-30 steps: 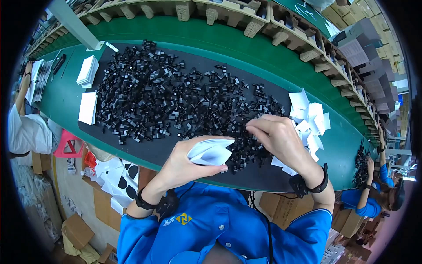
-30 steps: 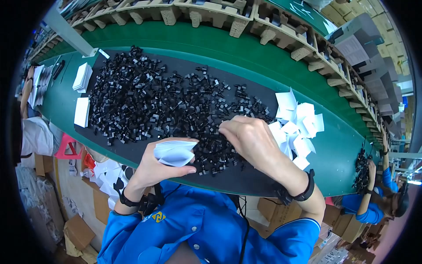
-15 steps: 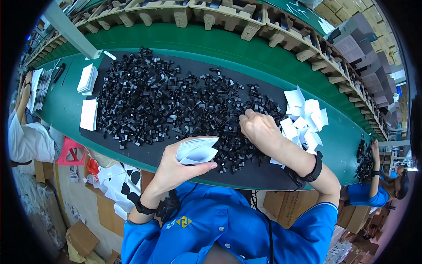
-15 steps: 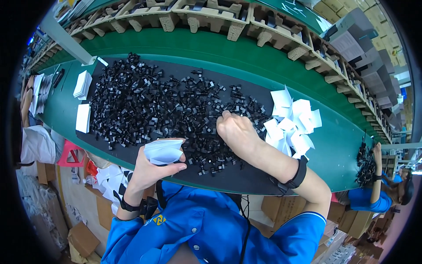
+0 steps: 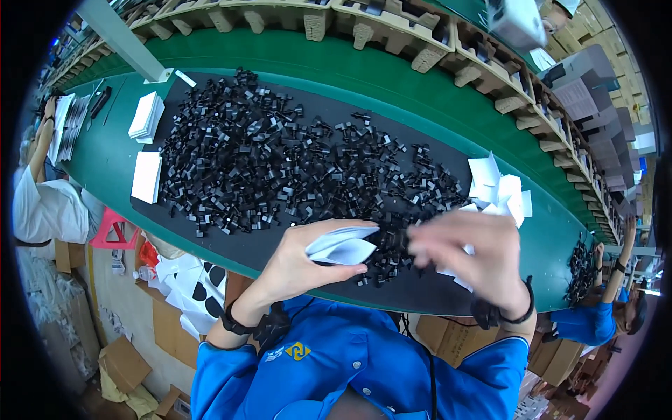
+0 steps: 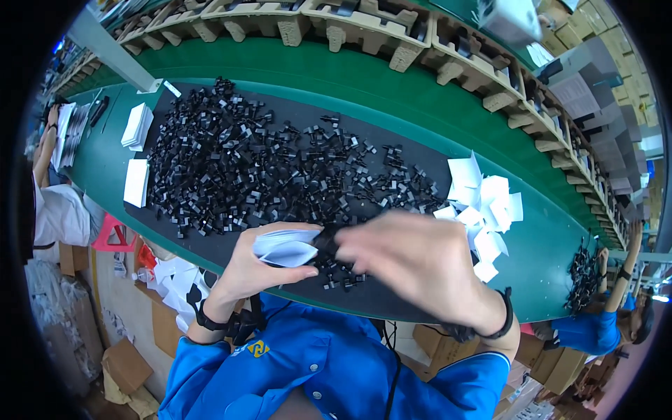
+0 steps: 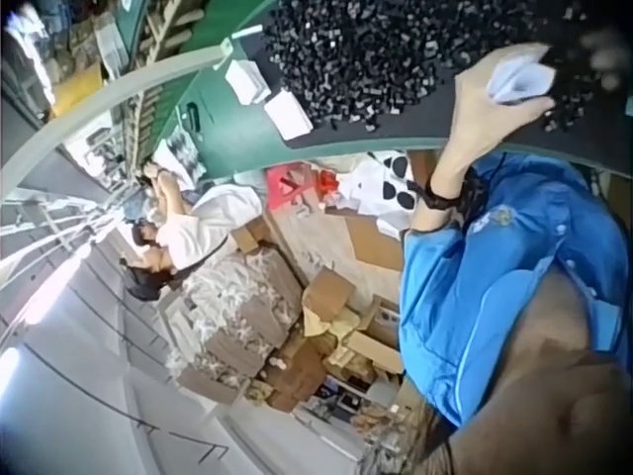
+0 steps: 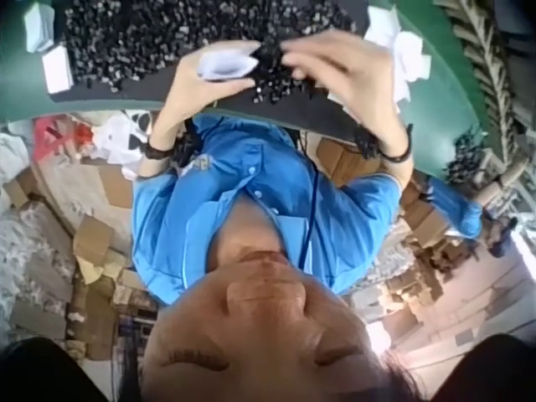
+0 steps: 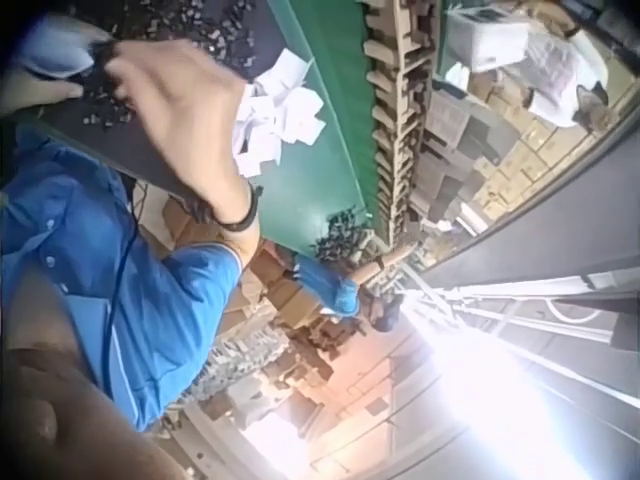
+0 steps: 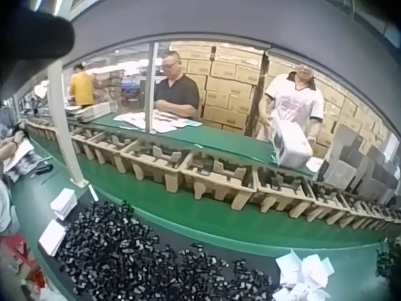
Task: Packaging small electronic components into individual plastic bags at a workstation.
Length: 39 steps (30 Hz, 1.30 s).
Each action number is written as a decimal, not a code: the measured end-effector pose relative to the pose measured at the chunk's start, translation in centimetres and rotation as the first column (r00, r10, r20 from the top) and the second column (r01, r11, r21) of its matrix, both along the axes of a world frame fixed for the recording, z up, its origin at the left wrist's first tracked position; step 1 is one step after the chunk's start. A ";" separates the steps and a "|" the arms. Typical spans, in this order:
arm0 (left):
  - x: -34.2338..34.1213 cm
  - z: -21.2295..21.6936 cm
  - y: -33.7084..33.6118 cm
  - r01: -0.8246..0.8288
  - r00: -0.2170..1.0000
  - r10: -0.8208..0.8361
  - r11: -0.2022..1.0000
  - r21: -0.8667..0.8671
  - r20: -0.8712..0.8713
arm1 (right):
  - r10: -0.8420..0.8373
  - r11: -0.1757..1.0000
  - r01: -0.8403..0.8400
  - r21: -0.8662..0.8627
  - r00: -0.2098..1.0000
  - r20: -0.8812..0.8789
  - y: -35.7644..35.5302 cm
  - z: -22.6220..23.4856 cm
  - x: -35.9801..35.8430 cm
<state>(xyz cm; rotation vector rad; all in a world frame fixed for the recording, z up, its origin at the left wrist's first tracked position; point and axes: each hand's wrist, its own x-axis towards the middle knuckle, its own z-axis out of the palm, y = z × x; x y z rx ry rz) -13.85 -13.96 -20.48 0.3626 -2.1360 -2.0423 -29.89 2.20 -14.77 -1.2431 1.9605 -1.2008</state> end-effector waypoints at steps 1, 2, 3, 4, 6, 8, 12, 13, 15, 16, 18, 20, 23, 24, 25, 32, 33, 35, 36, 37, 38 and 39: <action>0.0 0.2 0.0 0.003 1.000 -0.003 1.000 -0.003 0.005 | 0.065 0.977 -0.105 -0.187 0.976 -0.209 -0.1 0.4 1.0; 0.0 0.4 0.0 0.035 0.999 -0.035 0.999 -0.038 -0.024 | 0.084 0.909 -0.241 -0.339 0.904 -0.419 -0.1 0.7 1.8; -0.1 0.5 0.0 0.069 0.996 -0.074 0.995 -0.074 -0.058 | 0.075 0.910 -0.235 -0.342 0.904 -0.421 0.2 0.8 2.2; -0.3 0.7 0.0 0.102 0.989 -0.113 0.989 -0.111 -0.092 | 0.118 0.935 -0.261 -0.242 0.869 -0.481 0.5 0.9 2.6; -0.4 0.7 0.2 0.122 0.987 -0.134 0.983 -0.134 -0.084 | 0.225 0.954 -0.297 -0.034 0.786 -0.576 0.8 1.0 3.2; -0.3 0.7 0.5 0.149 0.985 -0.161 0.974 -0.174 -0.062 | 0.329 0.939 -0.326 0.109 0.760 -0.560 0.8 2.1 3.7; 0.0 1.1 1.0 0.079 0.974 -0.144 0.939 -0.335 -0.175 | 0.522 0.846 -0.336 0.414 0.680 -0.515 1.1 3.5 4.5; 0.0 1.2 1.1 0.076 0.974 -0.143 0.938 -0.338 -0.177 | 0.524 0.844 -0.310 0.438 0.654 -0.546 1.2 3.6 4.7; -0.2 1.7 1.1 0.096 0.951 -0.181 0.944 -0.317 -0.251 | 0.528 0.841 -0.287 0.459 0.625 -0.576 1.5 3.9 5.1; -0.4 1.9 1.0 0.115 0.935 -0.207 0.945 -0.306 -0.288 | 0.482 0.872 -0.281 0.400 0.632 -0.607 1.9 4.4 5.3; -0.6 1.8 0.8 0.116 0.924 -0.217 0.944 -0.310 -0.314 | 0.385 0.923 -0.269 0.276 0.647 -0.658 2.3 4.9 5.5; -0.9 1.7 0.5 0.111 0.902 -0.227 0.943 -0.312 -0.366 | 0.387 0.922 -0.277 0.270 0.642 -0.663 1.8 3.6 5.5; -1.1 1.8 0.6 0.102 0.887 -0.238 0.936 -0.337 -0.395 | 0.398 0.916 -0.303 0.262 0.619 -0.677 1.2 2.2 5.0; -1.1 1.8 0.6 0.095 0.879 -0.242 0.933 -0.348 -0.410 | 0.398 0.915 -0.318 0.248 0.618 -0.678 1.2 2.1 4.9; -1.0 1.9 0.7 0.095 0.880 -0.243 0.932 -0.349 -0.409 | 0.399 0.913 -0.334 0.233 0.617 -0.679 1.2 2.1 4.8; 0.6 2.7 1.2 -0.064 0.950 -0.010 0.972 -0.224 -0.311 | 0.430 0.902 -0.342 0.262 0.683 -0.590 1.5 3.5 3.2; 0.9 2.5 1.3 -0.063 0.949 -0.012 0.972 -0.226 -0.316 | 0.424 0.905 -0.367 0.215 0.727 -0.541 1.5 3.5 2.9; 1.6 2.0 1.7 -0.093 0.955 0.083 0.995 -0.021 -0.283 | 0.417 0.907 -0.388 0.167 0.764 -0.492 1.8 3.3 2.9; 1.8 1.8 1.7 -0.114 0.956 0.131 0.990 0.081 -0.261 | 0.262 0.953 -0.302 -0.006 0.838 -0.479 1.9 2.9 3.2; 1.8 1.9 1.8 -0.118 0.954 0.135 0.990 0.079 -0.267 | 0.106 0.964 -0.200 -0.176 0.894 -0.435 2.0 2.4 3.4; 1.8 2.2 2.0 -0.110 0.955 0.133 0.989 0.103 -0.266 | -0.044 0.939 -0.086 -0.334 0.931 -0.364 2.2 1.9 3.4; 1.8 2.5 2.2 -0.102 0.955 0.132 0.987 0.126 -0.265 | -0.040 0.938 -0.092 -0.333 0.929 -0.369 2.0 1.1 3.2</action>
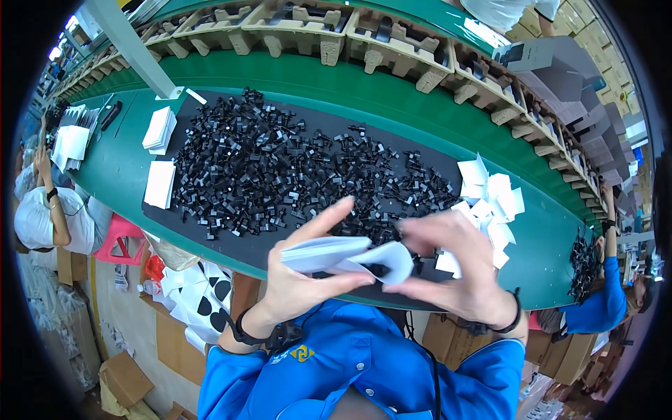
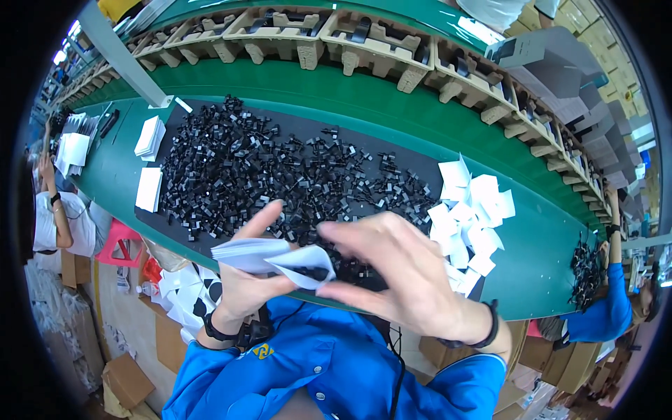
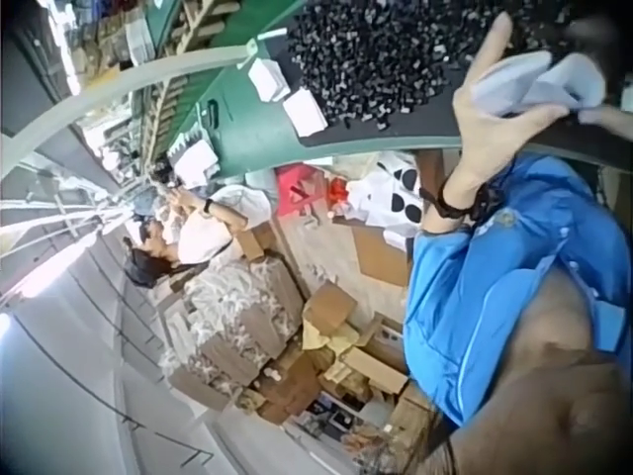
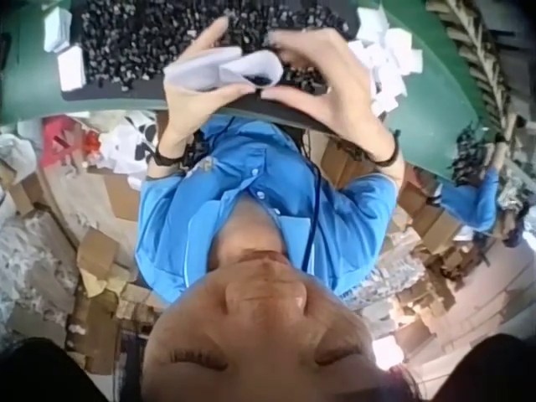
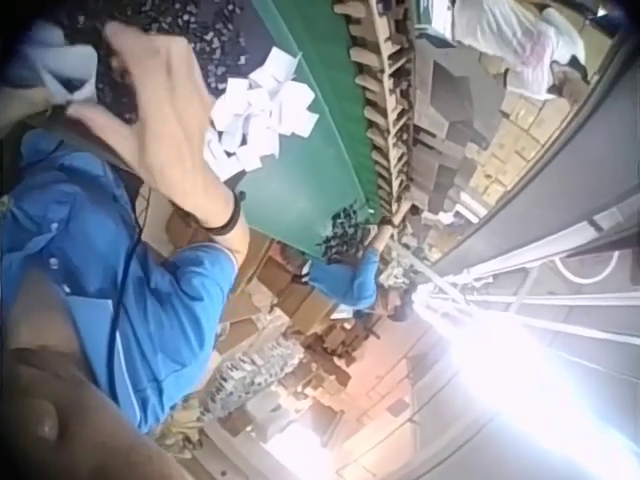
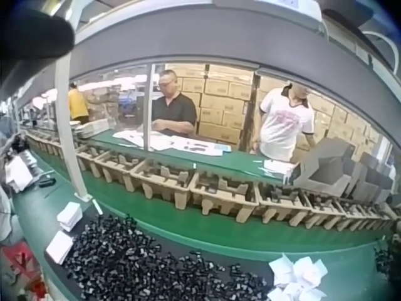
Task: Packaging small electronic components into individual plastic bags at a workstation.
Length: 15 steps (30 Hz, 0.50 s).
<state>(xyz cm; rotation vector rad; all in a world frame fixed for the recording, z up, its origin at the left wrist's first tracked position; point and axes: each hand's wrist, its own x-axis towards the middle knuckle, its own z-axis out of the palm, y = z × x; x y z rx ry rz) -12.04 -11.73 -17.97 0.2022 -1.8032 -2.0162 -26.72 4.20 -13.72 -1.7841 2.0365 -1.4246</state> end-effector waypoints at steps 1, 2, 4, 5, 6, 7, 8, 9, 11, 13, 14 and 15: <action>-0.1 0.1 0.2 0.007 1.000 -0.007 1.000 0.023 -0.002 | 0.055 0.997 -0.054 -0.058 0.998 0.005 -0.4 -1.2 -0.3; -0.2 0.1 0.2 0.017 1.000 -0.017 1.000 0.023 -0.008 | 0.096 0.989 -0.094 -0.115 0.995 0.006 -0.8 -2.3 -0.6; -0.4 -0.1 0.4 0.037 0.999 -0.037 0.998 0.042 0.017 | 0.142 0.975 -0.140 -0.171 0.990 0.002 -1.0 -3.3 -1.1; -0.6 -0.2 0.5 0.039 0.999 -0.041 0.998 0.051 0.032 | 0.119 0.978 -0.119 -0.170 0.993 -0.009 -0.9 -3.7 -1.2; -0.8 -0.2 0.4 0.034 0.999 -0.036 0.998 0.050 0.028 | 0.095 0.981 -0.097 -0.169 0.995 -0.019 -0.7 -4.0 -1.2; -1.2 -0.4 0.3 0.033 0.997 -0.044 0.989 0.146 0.070 | 0.067 0.983 -0.070 -0.167 0.997 -0.026 -0.6 -4.1 -1.3; -1.6 -0.5 0.1 0.028 0.992 -0.056 0.970 0.240 0.110 | 0.067 0.984 -0.070 -0.166 0.997 -0.026 -0.5 -4.1 -1.7; -1.9 -0.7 0.0 0.019 0.986 -0.072 0.943 0.332 0.149 | 0.063 0.983 -0.097 -0.155 0.976 -0.211 -0.5 -4.1 -2.3; -2.3 -1.1 -0.3 0.033 0.982 -0.100 0.927 0.374 0.159 | 0.054 0.983 -0.141 -0.116 0.833 -0.551 -0.4 -4.0 -3.2; -2.2 -1.3 -0.6 0.057 0.973 -0.150 0.891 0.450 0.175 | 0.059 0.987 -0.138 -0.085 0.796 -0.602 -0.2 -3.6 -3.3; -2.1 -1.4 -0.8 0.056 0.973 -0.150 0.891 0.450 0.177 | 0.066 0.990 -0.131 -0.052 0.756 -0.652 -0.1 -3.3 -3.3; -1.9 -1.5 -0.9 0.077 0.973 -0.159 0.906 0.415 0.165 | 0.075 0.992 -0.123 -0.019 0.712 -0.698 0.1 -3.0 -3.2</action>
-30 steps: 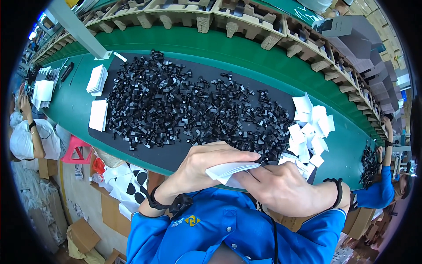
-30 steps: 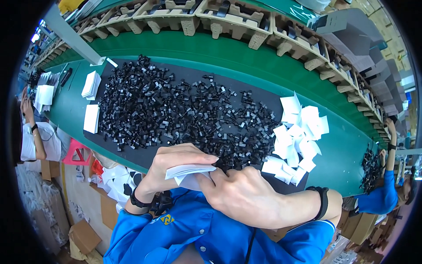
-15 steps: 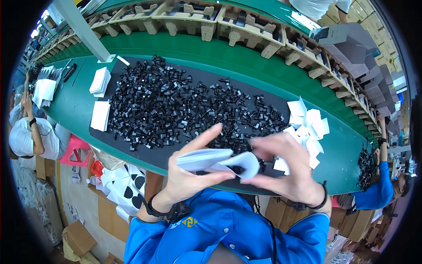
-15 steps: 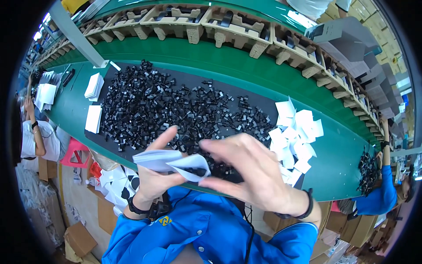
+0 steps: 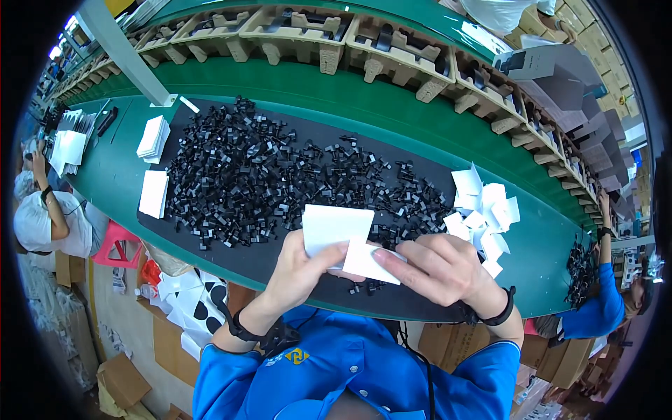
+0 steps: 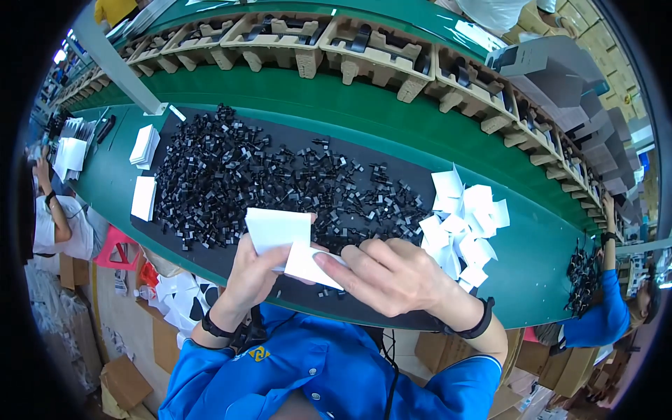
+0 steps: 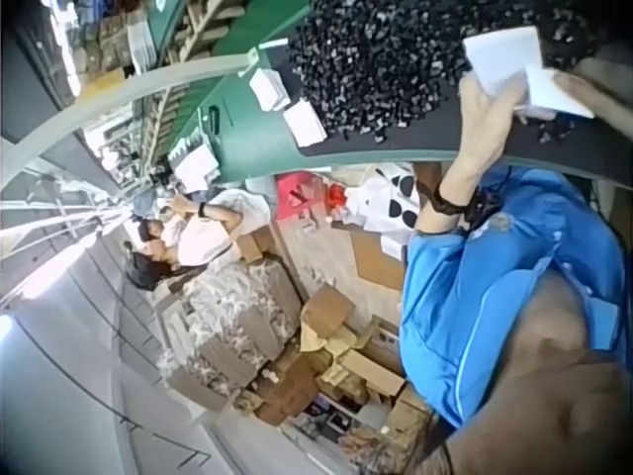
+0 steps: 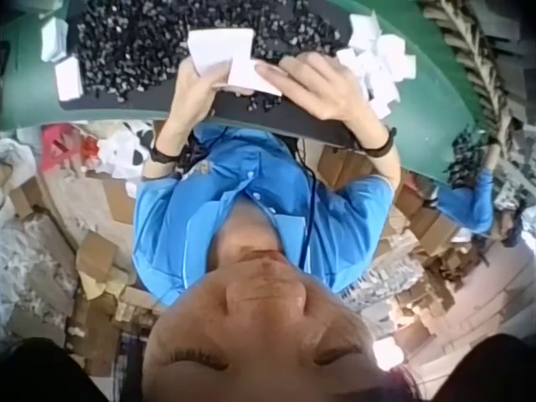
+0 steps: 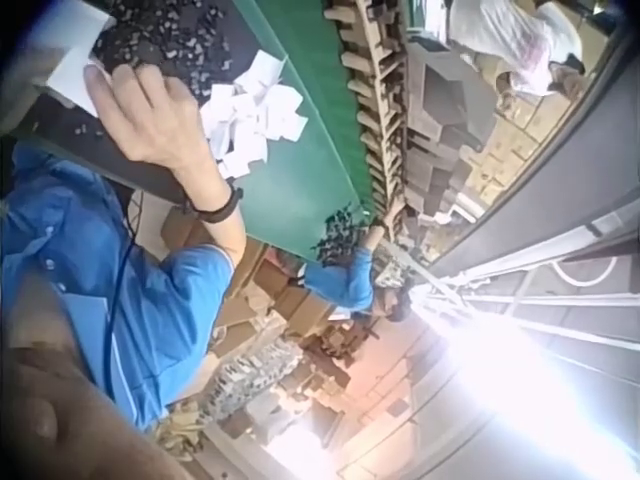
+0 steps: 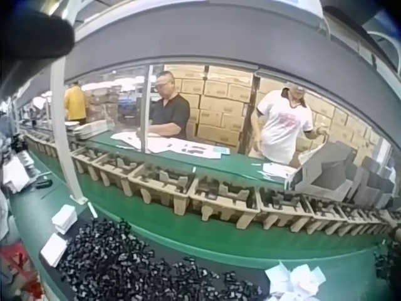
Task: Packaging small electronic components into individual plastic bags at a workstation.
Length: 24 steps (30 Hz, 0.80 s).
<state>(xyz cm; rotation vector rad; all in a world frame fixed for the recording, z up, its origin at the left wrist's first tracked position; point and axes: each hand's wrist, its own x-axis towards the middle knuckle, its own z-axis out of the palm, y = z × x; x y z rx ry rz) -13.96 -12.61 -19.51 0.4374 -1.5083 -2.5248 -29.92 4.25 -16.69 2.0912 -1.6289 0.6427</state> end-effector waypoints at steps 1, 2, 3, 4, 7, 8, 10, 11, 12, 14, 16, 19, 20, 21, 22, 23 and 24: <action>0.2 -0.1 -0.1 0.015 1.000 -0.015 0.999 -0.037 -0.018 | -0.001 1.000 0.001 0.000 1.000 0.002 0.2 0.3 0.3; 0.2 -0.2 -0.2 0.027 0.999 -0.030 0.997 -0.076 -0.040 | -0.023 1.000 0.023 0.001 1.000 -0.010 0.3 0.6 0.5; 0.0 0.2 -0.1 0.025 0.999 -0.029 0.997 -0.077 -0.043 | -0.044 0.999 0.044 0.001 0.999 -0.022 0.4 0.9 0.8; -0.2 0.7 0.1 0.033 0.999 -0.033 0.992 -0.119 0.004 | -0.065 0.998 0.065 0.001 0.997 -0.033 0.5 1.1 0.9; -0.7 1.8 0.6 0.058 0.995 -0.040 0.977 -0.207 0.091 | -0.087 0.991 0.037 0.126 0.902 0.422 0.8 1.9 0.6; -0.7 1.9 0.8 0.032 0.997 -0.015 0.974 -0.226 0.075 | -0.117 0.984 0.007 0.178 0.777 0.619 0.9 2.1 0.5; -0.5 2.0 1.4 -0.023 0.999 0.033 0.965 -0.263 0.035 | -0.116 0.970 -0.057 0.235 0.743 0.659 0.9 1.9 0.1; -0.3 2.2 1.6 -0.018 0.999 0.025 0.963 -0.268 0.022 | -0.118 0.948 -0.131 0.291 0.703 0.702 0.8 1.5 -0.2; -0.1 2.2 1.7 -0.010 0.999 0.021 0.937 -0.348 0.028 | -0.134 0.921 -0.191 0.340 0.664 0.736 0.8 1.3 -0.6; 0.2 2.1 1.7 0.000 0.999 0.020 0.868 -0.496 0.035 | -0.072 0.941 -0.190 0.280 0.696 0.714 0.5 0.6 -1.0; -0.3 2.0 1.7 -0.009 0.999 -0.017 0.804 -0.594 -0.038 | 0.071 0.953 -0.251 0.172 0.732 0.678 0.1 0.2 -1.2; -1.0 1.8 0.9 -0.079 0.988 -0.052 0.646 -0.760 -0.147 | -0.013 0.942 -0.185 0.280 0.814 0.581 -0.8 1.1 -1.0; -1.4 1.5 0.4 0.000 0.996 -0.061 0.710 -0.705 -0.062 | -0.049 0.931 -0.156 0.330 0.844 0.535 -1.2 1.4 -1.2; -1.9 1.3 -0.1 0.074 0.997 -0.077 0.767 -0.638 0.023 | -0.052 0.933 -0.147 0.330 0.850 0.525 -1.7 1.6 -1.7; -2.1 1.2 -0.5 0.142 0.989 -0.098 0.817 -0.559 0.108 | -0.036 0.919 -0.192 0.345 0.829 0.558 -2.2 1.9 -2.1; -2.2 1.2 -0.9 0.137 0.990 -0.098 0.816 -0.562 0.099 | -0.022 0.902 -0.240 0.360 0.806 0.592 -2.7 2.2 -2.6; -2.3 1.2 -1.2 0.035 0.998 0.000 0.833 -0.551 0.062 | -0.009 0.882 -0.289 0.372 0.779 0.627 -3.2 2.5 -3.2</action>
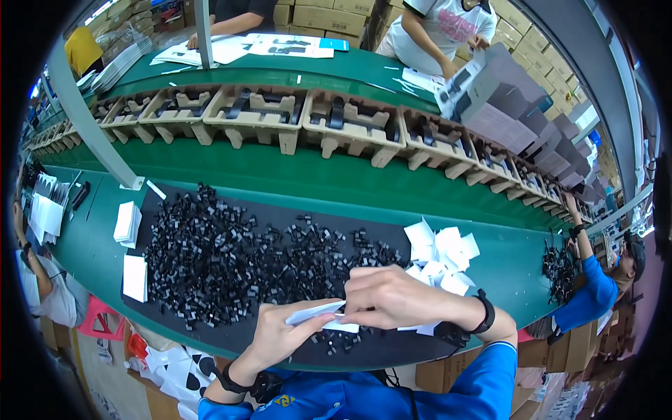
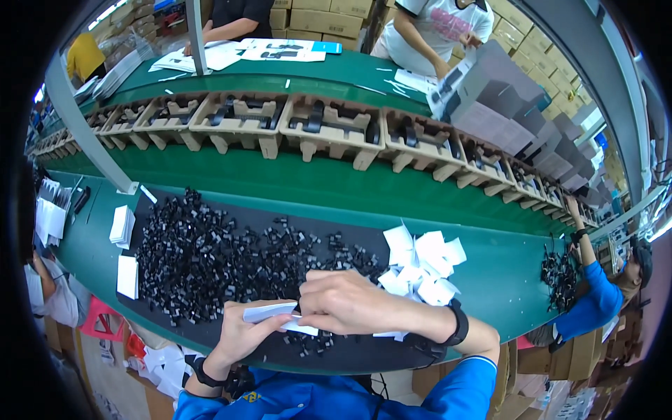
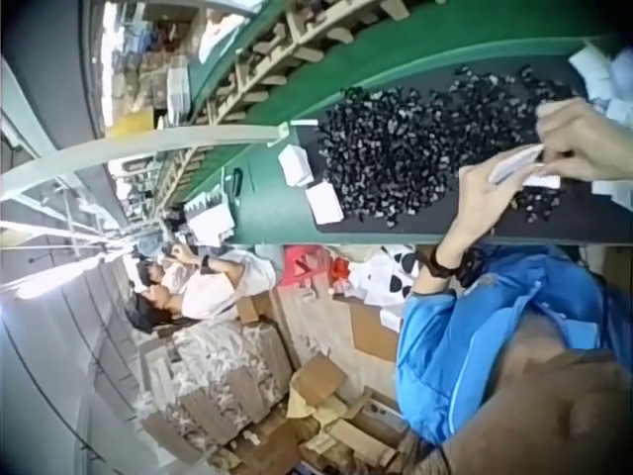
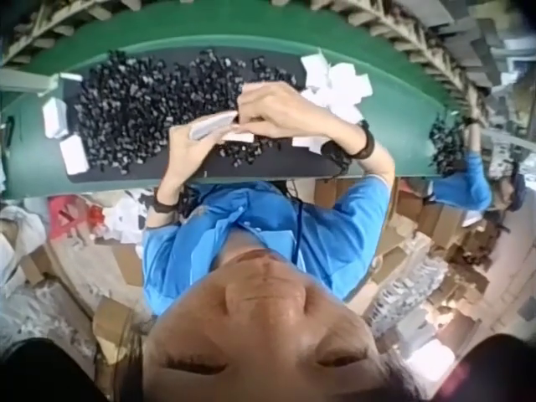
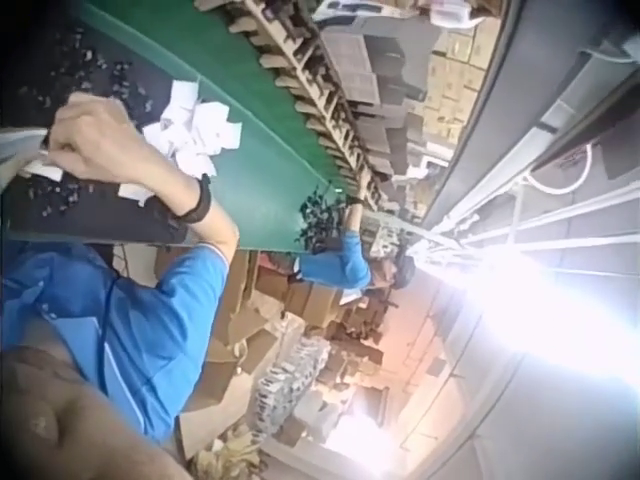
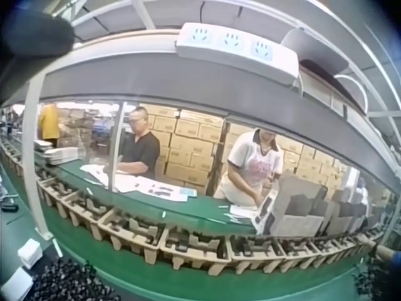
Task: Packaging small electronic components into individual plastic bags at a workstation.
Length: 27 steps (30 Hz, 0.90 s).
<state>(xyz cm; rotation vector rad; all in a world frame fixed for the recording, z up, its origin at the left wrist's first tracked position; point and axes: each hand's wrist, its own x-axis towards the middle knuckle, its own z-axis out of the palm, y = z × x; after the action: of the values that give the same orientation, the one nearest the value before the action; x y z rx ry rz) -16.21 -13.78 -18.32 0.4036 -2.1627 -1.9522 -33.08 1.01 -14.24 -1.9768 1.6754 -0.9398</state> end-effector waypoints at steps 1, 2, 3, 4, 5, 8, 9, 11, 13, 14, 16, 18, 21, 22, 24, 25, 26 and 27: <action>0.0 0.0 -0.4 -0.101 0.994 0.101 0.995 0.019 -0.034 | 0.008 1.000 -0.008 -0.012 0.998 -0.055 -0.7 0.5 -1.2; 0.0 0.1 -0.9 -0.202 0.977 0.204 0.978 0.042 -0.065 | 0.017 1.000 -0.019 -0.023 0.994 -0.108 -1.5 1.2 -3.0; 0.8 0.0 -2.6 -0.382 0.918 0.392 0.914 0.138 -0.054 | -0.131 0.991 0.124 -0.054 0.981 -0.141 -2.3 1.8 -5.8; 1.4 0.2 -4.4 -0.529 0.834 0.551 0.815 0.235 -0.033 | -0.290 0.956 0.278 -0.092 0.941 -0.175 -2.9 2.7 -8.9; 1.3 0.2 -4.8 -0.520 0.839 0.543 0.820 0.240 -0.037 | -0.623 0.780 0.619 -0.094 0.781 -0.029 -3.6 2.3 -11.8; 2.3 0.0 -5.0 -0.498 0.844 0.534 0.816 0.294 -0.052 | -0.928 0.342 0.895 -0.288 0.272 -0.256 -6.2 -0.4 -22.3; 2.0 -0.2 -5.2 -0.491 0.852 0.523 0.821 0.292 -0.039 | -0.932 0.274 0.929 -0.250 0.192 -0.308 -6.6 -2.5 -25.1; 1.7 -0.7 -5.9 -0.512 0.841 0.540 0.813 0.278 -0.032 | -0.914 0.249 0.937 -0.246 0.142 -0.380 -8.3 -4.3 -26.8; 2.1 -1.1 -6.3 -0.538 0.827 0.563 0.797 0.274 -0.015 | -0.850 0.201 0.950 -0.239 0.048 -0.524 -9.6 -5.5 -27.2; 2.4 -1.3 -6.7 -0.540 0.824 0.566 0.797 0.271 -0.022 | -0.847 0.211 0.949 -0.233 0.058 -0.529 -10.1 -5.9 -27.2; 2.9 -1.6 -7.4 -0.537 0.823 0.566 0.801 0.266 -0.041 | -0.828 0.178 0.956 -0.235 0.016 -0.560 -10.6 -6.4 -27.2; 3.1 -1.7 -7.4 -0.521 0.838 0.545 0.815 0.254 -0.030 | -0.817 0.163 0.957 -0.239 -0.004 -0.577 -10.5 -6.3 -27.1; 3.3 -1.6 -7.4 -0.480 0.870 0.493 0.848 0.224 -0.005 | -0.729 0.196 0.939 -0.282 -0.052 -0.683 -9.6 -4.9 -26.0; 3.2 -1.6 -7.3 -0.436 0.894 0.447 0.868 0.237 0.005 | -0.717 0.209 0.945 -0.252 -0.027 -0.696 -8.9 -4.1 -25.3; 3.3 -1.8 -7.2 -0.386 0.919 0.392 0.885 0.261 0.032 | -0.776 0.411 0.872 -0.266 0.180 -0.605 -9.0 -1.3 -21.0; 3.2 -2.2 -7.1 -0.409 0.910 0.413 0.874 0.263 0.044 | -0.790 0.555 0.762 -0.332 0.358 -0.498 -8.8 -0.3 -17.6; 3.1 -2.6 -6.9 -0.325 0.940 0.338 0.837 0.441 0.050 | -0.695 0.719 0.590 -0.368 0.605 -0.388 -8.8 0.3 -13.4; 2.8 -3.0 -6.7 -0.236 0.963 0.267 0.762 0.603 0.039 | -0.552 0.834 0.474 -0.283 0.706 -0.444 -9.0 0.9 -8.6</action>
<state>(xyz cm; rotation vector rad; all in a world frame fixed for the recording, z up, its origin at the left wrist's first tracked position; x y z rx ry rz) -13.41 -20.48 -21.33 0.6918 -1.3048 -2.4096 -41.67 -7.94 -13.37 -1.9996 2.6390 -0.7528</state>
